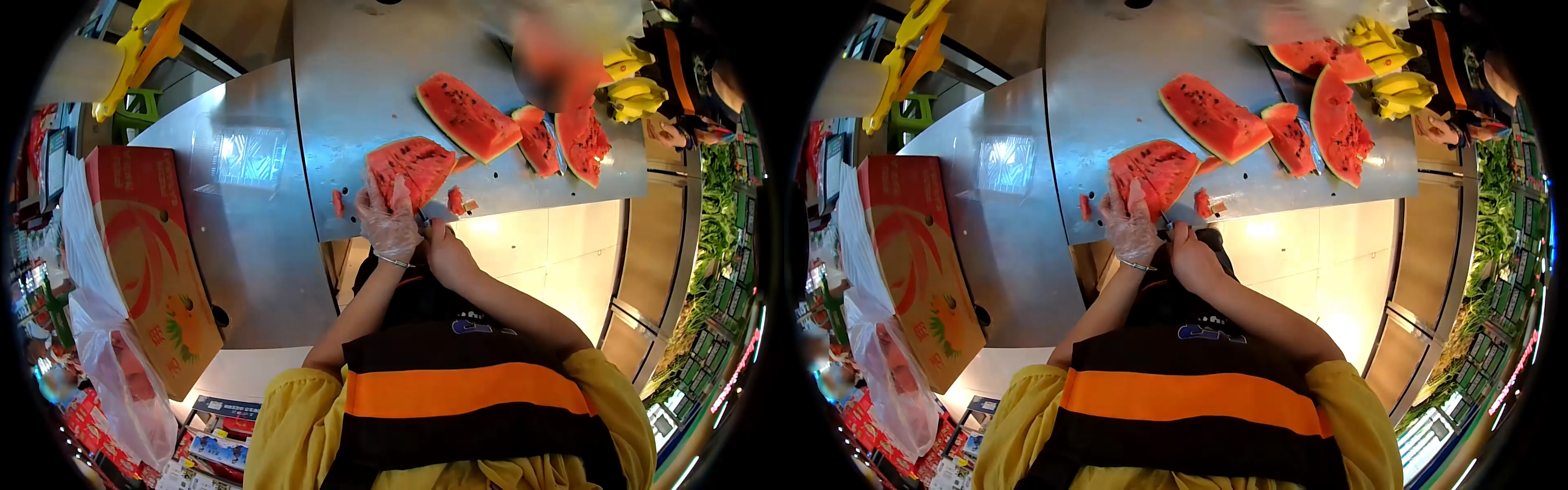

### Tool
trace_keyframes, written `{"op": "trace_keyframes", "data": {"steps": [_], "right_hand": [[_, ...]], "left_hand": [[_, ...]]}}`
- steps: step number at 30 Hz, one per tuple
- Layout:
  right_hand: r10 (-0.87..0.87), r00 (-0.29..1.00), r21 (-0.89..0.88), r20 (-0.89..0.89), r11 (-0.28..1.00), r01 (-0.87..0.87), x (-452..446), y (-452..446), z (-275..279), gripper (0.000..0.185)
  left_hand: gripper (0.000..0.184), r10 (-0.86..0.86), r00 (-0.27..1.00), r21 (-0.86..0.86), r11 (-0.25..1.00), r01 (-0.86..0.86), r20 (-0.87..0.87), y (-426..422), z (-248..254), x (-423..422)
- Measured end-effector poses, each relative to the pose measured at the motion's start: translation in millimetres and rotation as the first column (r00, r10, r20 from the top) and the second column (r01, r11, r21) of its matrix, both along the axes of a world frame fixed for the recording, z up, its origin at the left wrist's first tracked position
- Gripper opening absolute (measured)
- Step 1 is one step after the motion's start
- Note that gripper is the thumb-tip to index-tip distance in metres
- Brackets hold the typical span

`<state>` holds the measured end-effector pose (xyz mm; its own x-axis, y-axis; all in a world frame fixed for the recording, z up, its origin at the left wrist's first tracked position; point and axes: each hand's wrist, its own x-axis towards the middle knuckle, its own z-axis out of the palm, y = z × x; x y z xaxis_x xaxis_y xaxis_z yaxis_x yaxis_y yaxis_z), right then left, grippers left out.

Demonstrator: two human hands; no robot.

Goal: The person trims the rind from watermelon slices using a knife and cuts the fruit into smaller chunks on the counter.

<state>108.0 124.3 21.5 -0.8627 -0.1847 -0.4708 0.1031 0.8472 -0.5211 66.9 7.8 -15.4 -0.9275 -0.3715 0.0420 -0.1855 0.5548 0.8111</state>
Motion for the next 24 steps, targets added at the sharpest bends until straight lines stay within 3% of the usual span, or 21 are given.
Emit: {"op": "trace_keyframes", "data": {"steps": [2, 3, 5, 8, 11, 14, 16, 17, 19, 20, 24], "right_hand": [[-0.034, 0.998, -0.119, -0.051, 0.993, 0.028, 0, 4, 9, 0.033], [-0.045, 0.998, -0.124, -0.047, 0.992, 0.038, 2, 7, 16, 0.033], [-0.053, 0.998, -0.113, -0.023, 0.992, 0.050, 12, 17, 27, 0.037], [-0.012, 0.998, -0.077, 0.058, 0.997, 0.017, 26, 31, 11, 0.039], [0.010, 0.999, -0.107, 0.036, 0.994, -0.006, 27, 37, -16, 0.040], [-0.036, 0.995, -0.108, 0.088, 0.993, 0.046, 21, 43, 18, 0.037], [-0.027, 0.993, -0.076, 0.118, 0.996, 0.036, 18, 58, 57, 0.035], [-0.019, 0.988, -0.043, 0.150, 0.999, 0.026, 13, 65, 77, 0.033], [-0.053, 0.985, -0.038, 0.162, 0.997, 0.060, -4, 75, 112, 0.032], [-0.090, 0.980, -0.041, 0.177, 0.994, 0.099, -13, 77, 120, 0.031], [0.038, 0.997, -0.013, -0.064, 0.999, -0.039, -62, 64, 100, 0.028]], "left_hand": [[0.068, -0.002, 1.000, -0.012, 1.000, 0.002, 0.010, 0, -10, 0], [0.068, -0.085, 0.996, -0.186, 0.979, 0.085, 0.005, -4, -16, 3], [0.067, -0.173, 0.985, -0.356, 0.920, 0.168, 0.017, -6, -29, 7], [0.066, -0.133, 0.990, -0.354, 0.929, 0.111, -0.036, -4, -33, 5], [0.065, -0.186, 0.982, -0.461, 0.873, 0.158, -0.014, -1, -22, 5], [0.065, -0.158, 0.986, -0.464, 0.878, 0.115, -0.054, -2, -26, 2], [0.063, -0.224, 0.972, -0.566, 0.812, 0.145, -0.072, -2, -12, -3], [0.063, -0.222, 0.972, -0.561, 0.815, 0.142, -0.076, 0, -11, -4], [0.072, 0.006, 1.000, -0.078, 0.997, -0.003, 0.031, 2, -6, -4], [0.072, 0.011, 0.999, -0.073, 0.997, -0.008, 0.031, 6, -2, -4], [0.095, 0.076, 0.996, -0.033, 0.997, -0.075, 0.037, 15, 22, -10]]}}
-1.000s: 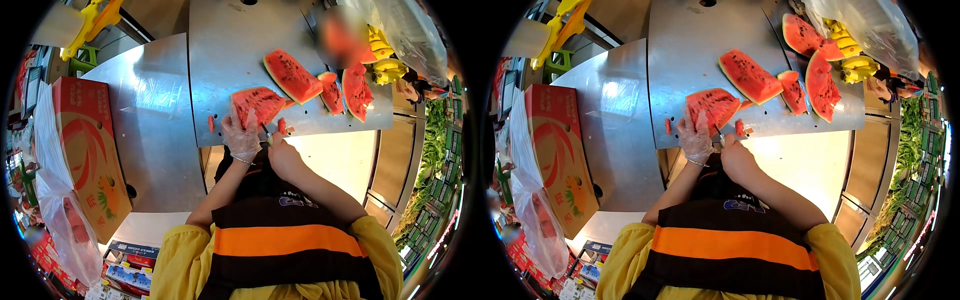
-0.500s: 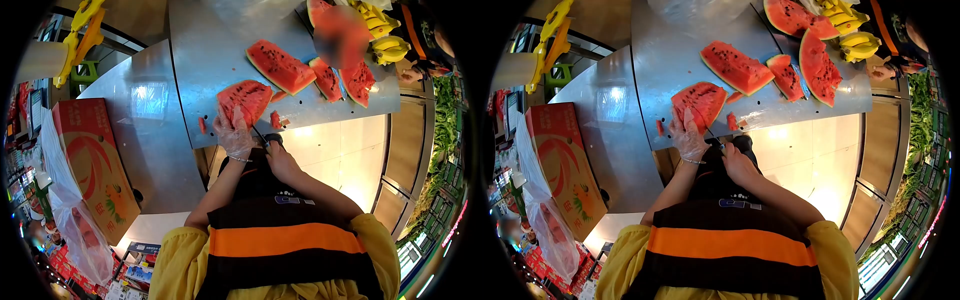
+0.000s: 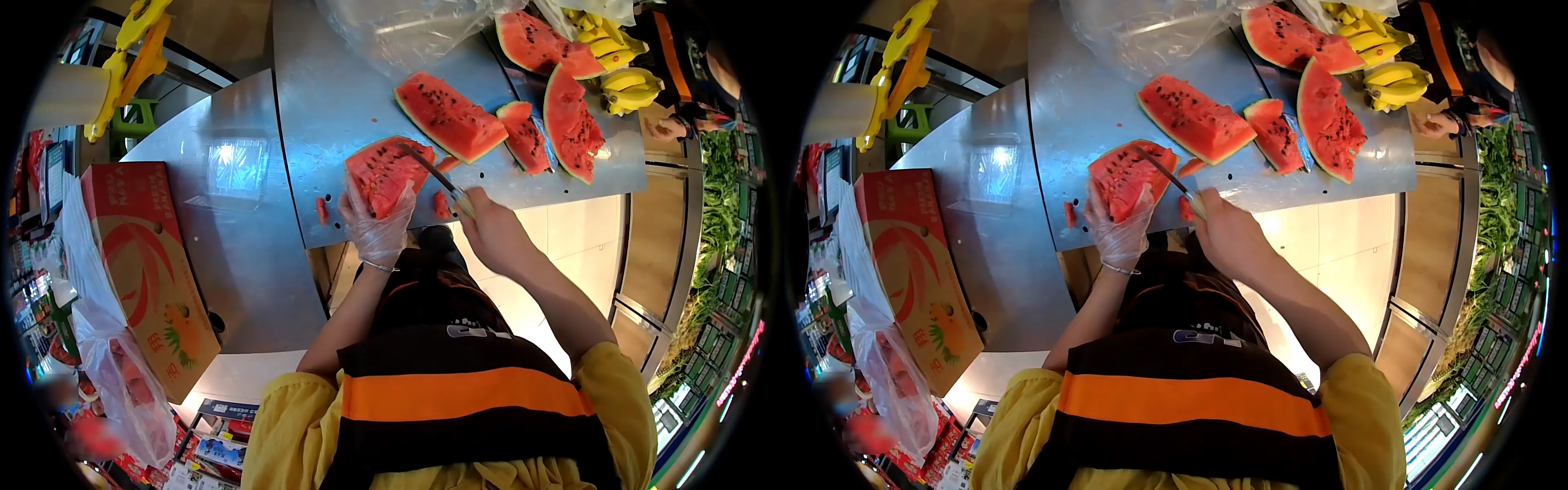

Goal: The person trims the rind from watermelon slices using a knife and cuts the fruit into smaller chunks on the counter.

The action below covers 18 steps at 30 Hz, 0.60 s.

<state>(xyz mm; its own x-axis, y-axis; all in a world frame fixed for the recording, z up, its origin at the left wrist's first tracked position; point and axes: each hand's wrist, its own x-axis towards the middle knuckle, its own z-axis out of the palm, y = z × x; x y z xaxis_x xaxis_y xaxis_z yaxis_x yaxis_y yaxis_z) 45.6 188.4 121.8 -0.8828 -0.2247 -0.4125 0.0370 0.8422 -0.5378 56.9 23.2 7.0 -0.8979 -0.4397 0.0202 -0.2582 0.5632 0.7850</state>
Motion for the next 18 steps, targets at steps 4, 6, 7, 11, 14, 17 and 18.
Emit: {"op": "trace_keyframes", "data": {"steps": [4, 6, 7, 11, 14, 17, 18], "right_hand": [[0.068, 0.997, 0.084, 0.039, 0.994, -0.071, -28, -18, -14, 0.028], [0.063, 0.995, 0.100, 0.075, 0.992, -0.070, -26, -22, -15, 0.029], [0.063, 0.995, 0.102, 0.078, 0.992, -0.071, -22, -21, -19, 0.029], [-0.045, 0.988, 0.075, 0.146, 0.997, 0.035, 8, -24, -63, 0.041], [-0.113, 0.986, 0.042, 0.119, 0.993, 0.109, 26, -33, -95, 0.054], [-0.159, 0.986, -0.113, 0.047, 0.980, 0.163, 30, -35, -104, 0.058], [-0.172, 0.984, -0.117, 0.043, 0.977, 0.176, 32, -34, -97, 0.058]], "left_hand": [[0.102, 0.004, 0.998, 0.115, 0.993, 0.005, -0.070, -1, -14, -4], [0.101, 0.004, 0.999, 0.174, 0.985, 0.005, -0.051, -1, -10, -3], [0.101, 0.009, 0.999, 0.231, 0.973, -0.001, -0.034, -1, -6, -3], [0.100, -0.038, 0.999, 0.020, 0.999, 0.038, 0.003, -5, -6, 0], [0.102, -0.097, 0.994, -0.098, 0.991, 0.091, -0.053, -5, -14, -1], [0.101, -0.037, 0.998, -0.107, 0.994, 0.032, -0.047, -1, -14, -2], [0.100, -0.040, 0.997, -0.108, 0.994, 0.033, -0.066, -2, -14, -2]]}}
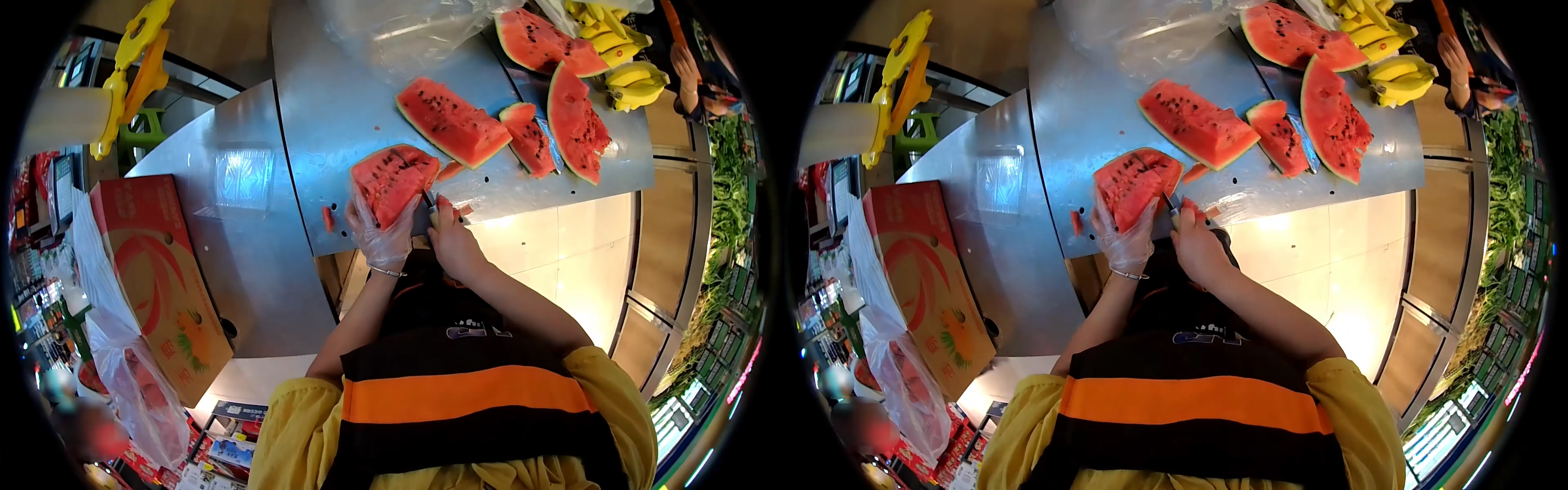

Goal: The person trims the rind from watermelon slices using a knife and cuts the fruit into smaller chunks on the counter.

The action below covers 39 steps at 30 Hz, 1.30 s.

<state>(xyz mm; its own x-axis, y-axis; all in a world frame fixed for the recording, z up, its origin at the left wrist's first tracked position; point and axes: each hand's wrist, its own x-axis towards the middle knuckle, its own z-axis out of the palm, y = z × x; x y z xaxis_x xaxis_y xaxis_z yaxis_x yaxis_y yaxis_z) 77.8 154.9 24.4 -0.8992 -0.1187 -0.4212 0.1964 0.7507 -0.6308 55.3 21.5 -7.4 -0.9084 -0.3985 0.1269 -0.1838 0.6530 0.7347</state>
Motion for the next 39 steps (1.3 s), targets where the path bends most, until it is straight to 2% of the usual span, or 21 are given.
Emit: {"op": "trace_keyframes", "data": {"steps": [3, 5, 8, 11, 12, 14, 15, 17, 19, 20, 22, 23, 24, 26, 27, 29, 31, 34, 36, 37, 39], "right_hand": [[0.014, 0.998, -0.025, -0.066, 1.000, -0.016, 14, 9, 15, 0.055], [0.015, 0.996, -0.001, 0.086, 1.000, -0.015, 23, 14, 20, 0.057], [-0.009, 0.994, -0.003, 0.113, 1.000, 0.009, 23, 10, 3, 0.048], [0.009, 0.988, 0.041, 0.155, 0.999, -0.016, 27, 4, -15, 0.041], [0.006, 0.988, 0.038, 0.152, 0.999, -0.012, 30, 5, -14, 0.041], [0.012, 0.999, -0.042, -0.032, 0.999, -0.013, 40, 11, -11, 0.038], [0.011, 0.999, -0.044, -0.032, 0.999, -0.013, 44, 15, -6, 0.038], [-0.017, 0.993, -0.003, 0.115, 1.000, 0.017, 51, 22, 6, 0.034], [0.007, 0.992, 0.005, 0.122, 1.000, -0.008, 52, 26, -4, 0.036], [0.023, 0.992, 0.012, 0.127, 1.000, -0.025, 52, 27, -10, 0.037], [0.021, 0.994, 0.015, 0.109, 1.000, -0.023, 46, 27, -14, 0.040], [0.025, 0.995, 0.004, 0.095, 1.000, -0.026, 46, 29, -13, 0.041], [0.027, 0.996, -0.009, 0.084, 1.000, -0.026, 47, 30, -10, 0.042], [-0.006, 1.000, -0.049, 0.031, 0.999, 0.008, 48, 35, 8, 0.041], [-0.038, 0.999, -0.049, -0.013, 0.998, 0.037, 52, 41, 13, 0.041], [-0.118, 0.992, -0.063, -0.053, 0.991, 0.115, 59, 51, 22, 0.037], [-0.134, 0.990, -0.140, -0.044, 0.982, 0.127, 61, 62, 32, 0.035], [-0.155, 0.985, -0.256, -0.076, 0.958, 0.131, 63, 68, 31, 0.029], [-0.237, 0.926, -0.397, 0.295, 0.851, 0.345, 59, 68, 30, 0.025], [-0.238, 0.925, -0.402, 0.297, 0.847, 0.347, 56, 67, 30, 0.025], [-0.272, 0.789, -0.548, 0.551, 0.595, 0.588, 50, 59, 32, 0.022]], "left_hand": [[0.099, -0.030, 1.000, 0.020, 0.999, 0.030, -0.003, -2, 3, 2], [0.098, -0.045, 0.999, 0.040, 0.998, 0.044, 0.025, 0, 9, 0], [0.095, 0.006, 0.995, 0.031, 0.999, -0.009, 0.099, 5, 14, 1], [0.091, -0.004, 1.000, 0.102, 0.995, 0.003, 0.007, 4, 10, 0], [0.093, -0.039, 0.999, 0.019, 0.999, 0.039, -0.017, 2, 6, 0], [0.095, -0.076, 0.996, -0.066, 0.995, 0.073, -0.036, 1, 1, 2], [0.091, -0.091, 0.995, -0.040, 0.995, 0.089, -0.039, 1, 1, 2], [0.087, -0.102, 0.994, -0.016, 0.995, 0.101, -0.036, 2, 0, 4], [0.083, 0.045, 0.999, 0.187, 0.982, -0.040, -0.023, 14, 11, 0], [0.083, 0.041, 0.999, 0.185, 0.982, -0.037, -0.018, 14, 9, 1], [0.087, 0.065, 0.997, 0.025, 0.997, -0.067, 0.047, 14, 1, 0], [0.087, 0.057, 0.997, 0.019, 0.998, -0.058, 0.045, 10, -1, 2], [0.083, -0.105, 0.995, -0.321, 0.942, 0.100, 0.002, 2, -2, 4], [0.079, -0.282, 0.959, -0.632, 0.740, 0.231, 0.020, -14, -1, 7], [0.076, -0.322, 0.947, -0.416, 0.859, 0.297, 0.012, -21, 0, 9], [0.076, -0.324, 0.946, -0.016, 0.946, 0.324, 0.000, -35, 4, 10], [0.078, -0.297, 0.952, 0.144, 0.948, 0.285, 0.074, -48, 6, 8], [0.082, -0.418, 0.892, 0.244, 0.895, 0.373, 0.170, -71, 8, -1], [0.085, -0.527, 0.834, 0.274, 0.837, 0.474, 0.165, -86, 6, -21], [0.087, -0.586, 0.797, 0.288, 0.796, 0.533, 0.145, -91, 8, -36], [0.091, -0.647, 0.752, 0.256, 0.754, 0.606, 0.127, -91, 17, -59]]}}
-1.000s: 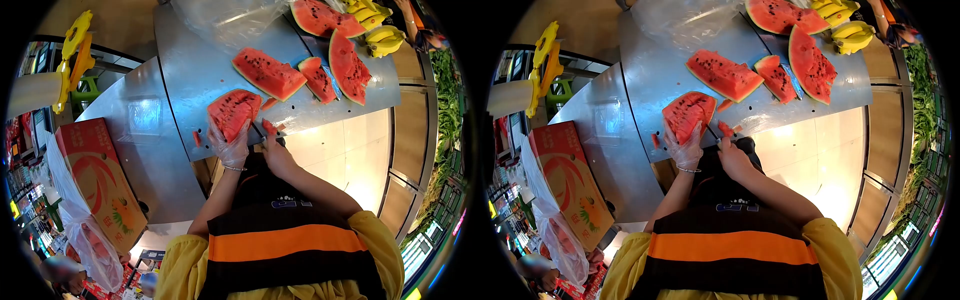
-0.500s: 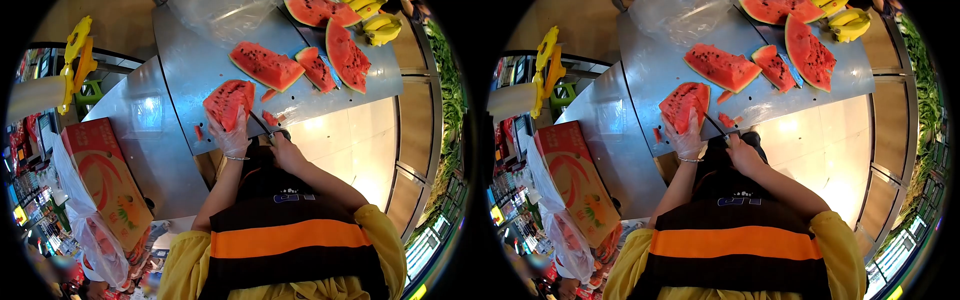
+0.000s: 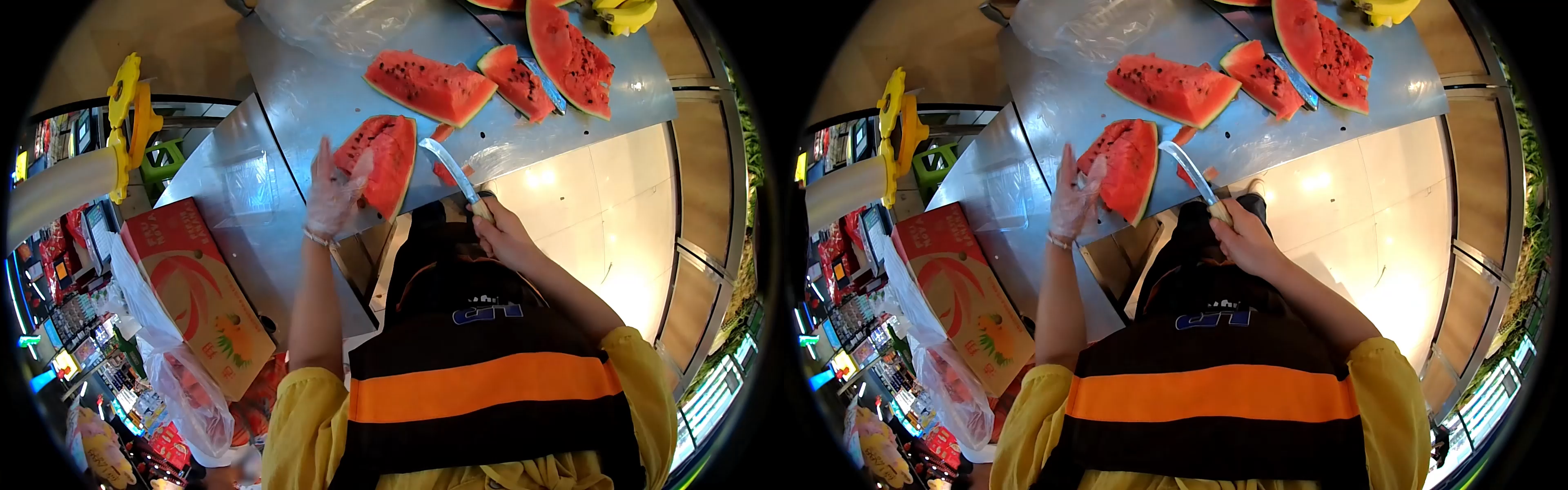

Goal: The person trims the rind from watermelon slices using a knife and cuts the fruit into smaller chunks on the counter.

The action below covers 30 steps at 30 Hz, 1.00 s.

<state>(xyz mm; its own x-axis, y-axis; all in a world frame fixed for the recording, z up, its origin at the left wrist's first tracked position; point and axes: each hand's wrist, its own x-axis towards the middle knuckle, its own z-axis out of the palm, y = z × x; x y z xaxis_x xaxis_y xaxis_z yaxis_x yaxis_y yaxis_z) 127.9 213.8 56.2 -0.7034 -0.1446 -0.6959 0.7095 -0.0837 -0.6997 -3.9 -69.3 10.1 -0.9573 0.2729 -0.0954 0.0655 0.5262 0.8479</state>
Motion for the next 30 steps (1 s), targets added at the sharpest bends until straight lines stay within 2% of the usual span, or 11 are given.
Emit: {"op": "trace_keyframes", "data": {"steps": [1, 3, 5, 7, 11, 13, 16, 20, 22, 28, 30], "right_hand": [[-0.005, 1.000, -0.004, 0.002, 1.000, 0.005, -2, -4, 2, 0.022], [-0.012, 1.000, -0.011, 0.012, 1.000, 0.012, -8, -9, 6, 0.022], [-0.007, 1.000, 0.022, -0.004, 1.000, 0.007, -11, -9, 15, 0.022], [0.004, 1.000, 0.055, -0.015, 0.999, -0.003, -10, -7, 17, 0.022], [0.074, 0.996, 0.114, -0.055, 0.991, -0.068, -7, -3, 13, 0.025], [0.111, 0.991, 0.167, -0.071, 0.981, -0.098, -3, -5, 7, 0.027], [0.231, 0.945, 0.332, -0.232, 0.932, -0.147, 0, -10, -1, 0.030], [0.253, 0.908, 0.433, -0.333, 0.897, -0.091, -6, -19, -4, 0.028], [0.245, 0.881, 0.446, -0.404, 0.894, -0.044, -10, -22, -9, 0.031], [0.363, 0.824, 0.515, -0.434, 0.851, -0.104, -18, -38, -51, 0.038], [0.423, 0.841, 0.566, -0.339, 0.805, -0.176, -19, -44, -62, 0.040]], "left_hand": [[0.091, -0.005, 1.000, -0.004, 1.000, 0.005, 0.002, 7, 15, -6], [0.099, -0.269, 0.962, -0.414, 0.872, 0.260, 0.038, 15, 29, -17], [0.105, -0.277, 0.960, -0.386, 0.881, 0.273, 0.046, 16, 27, -16], [0.101, -0.135, 0.981, -0.513, 0.837, 0.190, 0.142, 23, 34, -1], [0.097, 0.115, 0.971, -0.367, 0.930, -0.032, 0.209, 29, 26, 34], [0.095, 0.213, 0.974, -0.318, 0.931, -0.178, 0.080, 38, 20, 42], [0.091, 0.343, 0.938, -0.261, 0.911, -0.320, 0.044, 42, 4, 40], [0.086, 0.211, 0.977, -0.364, 0.909, -0.206, -0.026, 48, 6, 40], [0.084, 0.454, 0.879, -0.296, 0.868, -0.399, 0.148, 56, 3, 35], [0.088, 0.487, 0.866, -0.223, 0.862, -0.456, 0.113, 63, 0, 36], [0.089, 0.512, 0.846, -0.196, 0.854, -0.482, 0.149, 66, 0, 38]]}}
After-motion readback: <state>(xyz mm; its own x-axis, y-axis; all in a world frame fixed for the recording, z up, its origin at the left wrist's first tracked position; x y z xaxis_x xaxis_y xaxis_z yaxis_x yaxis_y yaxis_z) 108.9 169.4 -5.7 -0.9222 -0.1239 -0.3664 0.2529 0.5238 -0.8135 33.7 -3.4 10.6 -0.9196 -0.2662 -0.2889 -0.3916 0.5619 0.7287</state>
